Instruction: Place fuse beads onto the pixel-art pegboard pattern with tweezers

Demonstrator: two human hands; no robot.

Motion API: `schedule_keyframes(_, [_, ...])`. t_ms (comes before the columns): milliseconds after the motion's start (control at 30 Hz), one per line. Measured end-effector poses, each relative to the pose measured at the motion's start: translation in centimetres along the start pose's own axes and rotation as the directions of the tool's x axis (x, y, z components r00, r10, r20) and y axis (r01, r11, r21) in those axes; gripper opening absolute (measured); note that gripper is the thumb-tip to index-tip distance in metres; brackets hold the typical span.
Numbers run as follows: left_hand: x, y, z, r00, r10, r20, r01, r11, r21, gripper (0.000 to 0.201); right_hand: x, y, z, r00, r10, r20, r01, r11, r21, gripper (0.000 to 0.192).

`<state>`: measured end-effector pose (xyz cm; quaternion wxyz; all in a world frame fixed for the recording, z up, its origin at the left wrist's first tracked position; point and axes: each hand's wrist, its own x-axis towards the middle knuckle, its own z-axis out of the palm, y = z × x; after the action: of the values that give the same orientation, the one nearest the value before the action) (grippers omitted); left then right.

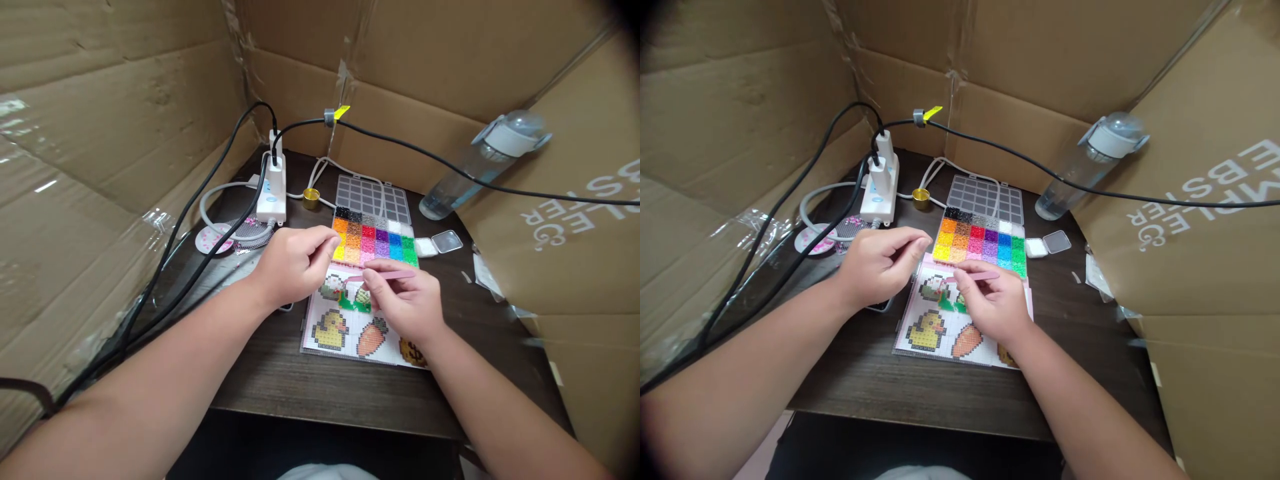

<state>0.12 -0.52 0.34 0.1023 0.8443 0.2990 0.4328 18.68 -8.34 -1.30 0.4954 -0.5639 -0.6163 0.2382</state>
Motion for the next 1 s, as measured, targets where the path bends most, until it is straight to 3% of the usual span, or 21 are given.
schedule_keyframes(133, [0.0,0.0,0.1,1.000,-0.010,0.010,0.010,1.000,0.005,0.018,1.5,1.2,-1.5,0.992,0.010,0.127,-0.026,0.992,0.127,0.012])
schedule_keyframes(267, [0.1,0.0,0.2,1.000,0.002,0.011,-0.002,1.000,0.025,0.017,2.3,2.3,-2.3,0.962,-0.128,0.242,0.094,0.984,0.151,0.008])
schedule_keyframes(700, [0.2,0.2,0.3,0.999,-0.034,0.028,0.032,0.997,0.076,0.014,1.4,2.9,-2.1,0.973,-0.069,0.222,0.031,0.985,0.168,0.007])
schedule_keyframes(1000, [0.2,0.1,0.3,0.998,-0.055,0.038,0.053,0.997,0.061,0.015,1.0,3.0,-2.1,0.930,-0.118,0.349,0.030,0.968,0.248,0.011])
